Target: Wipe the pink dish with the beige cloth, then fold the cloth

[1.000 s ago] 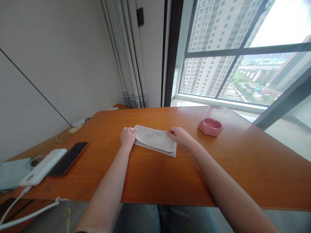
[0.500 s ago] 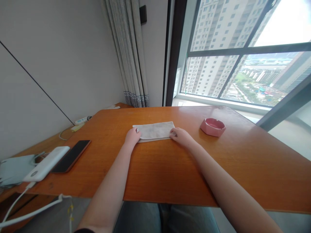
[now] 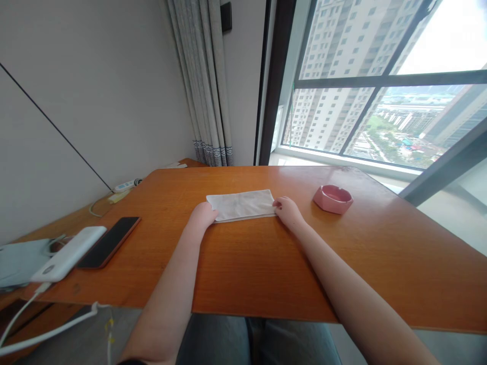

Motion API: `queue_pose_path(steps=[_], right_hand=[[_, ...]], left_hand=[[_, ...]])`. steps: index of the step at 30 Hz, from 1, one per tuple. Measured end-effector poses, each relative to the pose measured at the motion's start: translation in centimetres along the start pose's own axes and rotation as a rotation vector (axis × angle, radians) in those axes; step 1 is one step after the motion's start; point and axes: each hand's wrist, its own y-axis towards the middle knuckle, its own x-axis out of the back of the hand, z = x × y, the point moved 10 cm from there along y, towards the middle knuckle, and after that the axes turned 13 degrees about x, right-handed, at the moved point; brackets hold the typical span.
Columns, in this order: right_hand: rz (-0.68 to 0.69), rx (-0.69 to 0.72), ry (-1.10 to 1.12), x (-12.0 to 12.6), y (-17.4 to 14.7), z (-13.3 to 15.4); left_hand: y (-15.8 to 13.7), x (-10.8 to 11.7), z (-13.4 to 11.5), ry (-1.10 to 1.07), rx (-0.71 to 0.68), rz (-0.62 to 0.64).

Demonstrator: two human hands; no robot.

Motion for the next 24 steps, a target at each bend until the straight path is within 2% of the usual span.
queue_pose_path(steps=[5, 13, 16, 18, 20, 22, 24], right_hand=[[0.029, 0.019, -0.023, -0.5, 0.0, 0.4], [0.118, 0.054, -0.134, -0.7, -0.3, 1.6], [0.090, 0.098, -0.191, -0.1, -0.3, 2.8], [0.024, 0.147, -0.215, 0.3, -0.3, 4.3], [0.024, 0.198, -0.211, -0.3, -0.3, 5.6], [0.133, 0.209, -0.205, -2.2, -0.6, 6.3], [0.278, 0.167, -0.230, -4.5, -1.2, 6.1]], left_hand=[[-0.1, 0.4, 0.3, 0.006, 0.008, -0.010], [-0.2, -0.5, 0.9, 0.059, 0.024, 0.043], [-0.4, 0.6, 0.5, 0.034, 0.024, -0.079], [-0.9, 1.8, -0.5, 0.025, -0.025, -0.225], [-1.5, 2.1, -1.8, 0.025, -0.109, -0.312], [-1.4, 0.8, -2.7, 0.055, -0.171, -0.267], [-0.7, -1.6, -2.5, 0.111, -0.157, -0.120]])
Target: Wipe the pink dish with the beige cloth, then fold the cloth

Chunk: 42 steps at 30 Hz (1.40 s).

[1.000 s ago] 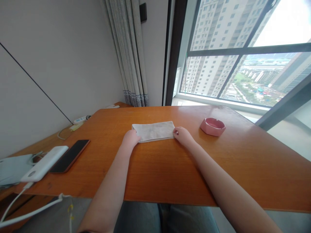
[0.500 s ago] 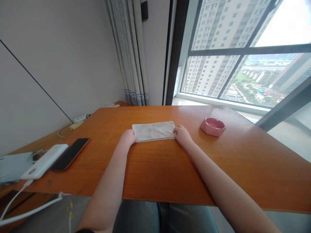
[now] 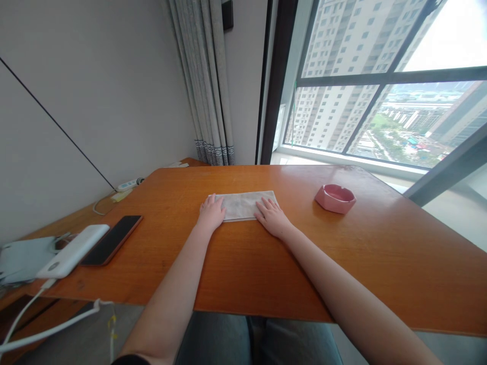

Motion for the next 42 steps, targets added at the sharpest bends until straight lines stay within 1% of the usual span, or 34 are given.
queue_pose_path(steps=[2, 4, 6, 8, 12, 14, 15, 18, 22, 24, 29, 30, 34, 37, 38, 40, 42], right_hand=[[0.112, -0.048, -0.019, -1.7, -0.3, -0.1], [0.154, -0.074, -0.033, -2.2, -0.6, -0.2], [0.139, -0.073, -0.037, -1.6, -0.7, 0.1], [0.093, -0.057, -0.033, -0.3, -0.6, 0.6], [0.018, -0.071, -0.056, 2.0, -0.6, 1.0], [-0.014, -0.094, -0.082, 2.4, -0.7, 0.9], [-0.030, -0.110, -0.091, 2.4, -0.7, 0.7], [-0.025, -0.176, -0.080, 1.3, -0.9, -0.2], [0.096, -0.240, -0.017, -1.0, -1.1, -1.1], [0.123, -0.266, -0.008, -1.3, -1.2, -1.3], [0.130, -0.274, -0.007, -0.9, -1.3, -1.2], [0.128, -0.276, -0.004, -0.9, -1.4, -1.2], [0.139, -0.340, 0.016, -1.3, -2.1, -1.1], [0.137, -0.363, 0.014, -1.5, -2.2, -1.0], [0.131, -0.354, 0.013, -1.5, -2.0, -0.9], [0.117, -0.324, 0.011, -1.5, -1.7, -0.6], [0.093, -0.292, 0.011, -1.5, -1.3, -0.3]], left_hand=[[0.4, -2.2, 0.8, 0.030, 0.053, 0.130], [0.8, -3.0, 1.6, 0.027, 0.109, 0.162], [1.1, -2.8, 2.0, 0.020, 0.131, 0.125], [1.2, -2.1, 2.3, 0.026, 0.144, 0.085], [1.1, 0.0, 3.3, 0.070, 0.222, -0.022], [1.0, 0.4, 3.9, 0.083, 0.264, -0.021], [1.0, 0.4, 4.1, 0.086, 0.279, 0.002], [1.1, -0.4, 4.6, 0.093, 0.294, 0.099], [1.0, -1.0, 4.2, 0.082, 0.259, 0.167], [1.0, -0.9, 3.9, 0.017, 0.241, 0.160], [1.3, -0.7, 3.6, -0.327, 0.224, 0.208], [1.5, -0.5, 3.8, -0.369, 0.225, 0.196], [2.1, 0.5, 5.4, -0.455, 0.278, 0.064], [2.4, 0.9, 5.5, -0.533, 0.251, 0.001], [2.3, 1.4, 5.3, -0.580, 0.235, -0.048], [1.5, 2.8, 4.5, -0.726, 0.192, -0.189], [-0.1, 4.5, 3.1, -0.905, 0.113, -0.346]])
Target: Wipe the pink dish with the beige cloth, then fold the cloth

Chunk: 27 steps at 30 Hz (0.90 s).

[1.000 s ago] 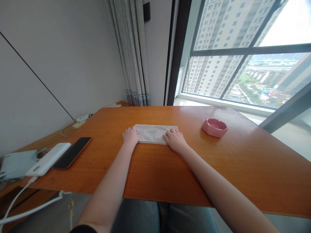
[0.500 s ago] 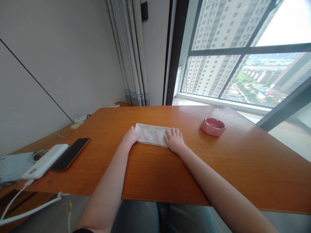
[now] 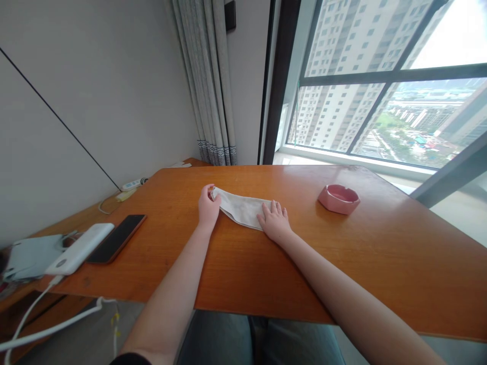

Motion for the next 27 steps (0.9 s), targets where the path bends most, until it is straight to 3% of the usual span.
queue_pose_path(steps=[2, 4, 8, 10, 12, 17, 27], right_hand=[[-0.030, 0.040, 0.002, 0.0, 0.3, 0.7], [-0.061, 0.085, 0.005, 0.0, 0.5, 1.5], [-0.095, 0.186, 0.055, 0.1, 0.8, 2.3], [-0.105, 0.252, 0.108, 0.6, 0.9, 2.0], [-0.138, 0.247, 0.145, 1.5, 1.0, 0.8], [-0.175, 0.004, 0.106, 2.4, 0.9, -3.3], [-0.256, -0.028, 0.232, 2.5, 1.5, -4.7]], left_hand=[[-2.3, -0.3, -2.3, -0.130, -0.116, -0.053], [-4.7, -2.2, -4.4, -0.083, -0.208, 0.003], [-9.3, -8.7, -6.3, 0.216, -0.414, 0.383], [-10.7, -10.5, -6.2, 0.281, -0.498, 0.496], [-11.2, -11.2, -5.8, 0.314, -0.539, 0.537], [-12.0, -12.2, -5.1, 0.374, -0.581, 0.637], [-12.6, -12.1, -5.1, 0.327, -0.530, 0.739]])
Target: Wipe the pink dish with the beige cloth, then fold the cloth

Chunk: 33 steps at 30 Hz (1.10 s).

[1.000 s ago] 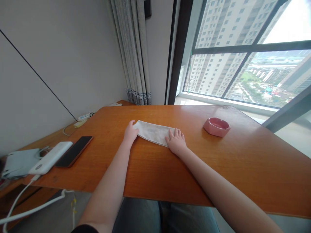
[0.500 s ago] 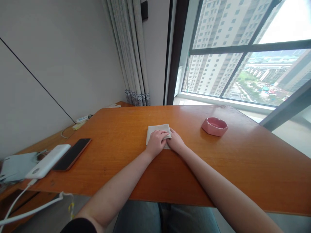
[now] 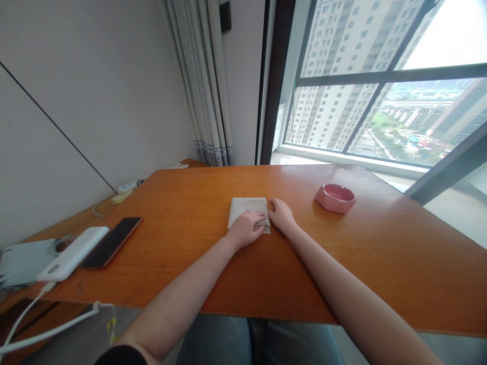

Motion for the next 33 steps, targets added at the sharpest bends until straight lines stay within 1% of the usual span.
queue_pose_path(steps=[2, 4, 6, 7, 9, 11, 13, 17, 19, 21, 23, 25, 26, 29, 30, 32, 33], right_hand=[[-0.041, -0.023, 0.042, 0.4, 0.1, -0.5], [-0.046, -0.030, 0.025, 0.4, 0.0, -0.4], [-0.014, -0.025, -0.055, 0.3, -0.3, 0.2], [0.006, -0.023, -0.089, 0.1, -0.5, 0.5], [0.027, -0.022, -0.112, -0.2, -0.8, 1.2], [0.029, -0.021, -0.092, -0.4, -1.0, 1.6], [0.035, -0.003, -0.066, -0.6, -0.9, 1.9], [0.083, 0.062, 0.054, -0.9, -0.4, 2.8], [0.114, 0.046, 0.164, -0.7, -0.3, 2.8], [0.140, 0.003, 0.245, 0.1, -0.5, 2.2], [0.143, -0.025, 0.220, 1.8, -1.3, 0.6], [0.114, -0.040, 0.082, 4.5, -2.5, -2.2], [0.092, -0.069, 0.027, 6.0, -3.4, -4.2], [0.037, -0.257, -0.127, 10.3, -6.9, -12.1], [0.034, -0.298, -0.152, 11.4, -8.0, -14.5], [-0.017, -0.380, -0.160, 13.4, -10.0, -18.8], [-0.023, -0.424, -0.159, 13.9, -10.9, -20.7]], left_hand=[[0.0, 1.0, 0.0, -0.022, 0.014, -0.040], [0.1, 2.6, 0.7, -0.023, 0.067, -0.126], [0.3, 3.9, 2.4, 0.035, 0.182, -0.198], [0.4, 4.2, 3.7, 0.082, 0.260, -0.201], [0.5, 3.7, 6.5, 0.174, 0.420, -0.132], [0.5, 2.5, 8.5, 0.237, 0.511, -0.024], [0.5, 1.6, 9.4, 0.279, 0.529, 0.036], [0.6, 1.3, 9.5, 0.322, 0.519, 0.041], [0.5, 1.5, 9.3, 0.300, 0.514, 0.036], [0.5, 1.6, 9.1, 0.279, 0.511, 0.032], [0.4, 1.5, 8.9, 0.291, 0.497, 0.034], [0.4, 1.2, 8.5, 0.333, 0.464, 0.036], [0.4, 1.1, 8.3, 0.354, 0.446, 0.035], [0.5, 0.6, 7.9, 0.384, 0.425, 0.034], [0.5, 0.5, 7.9, 0.386, 0.427, 0.037], [0.5, 0.4, 8.0, 0.391, 0.429, 0.047], [0.5, 0.4, 8.0, 0.393, 0.427, 0.049]])
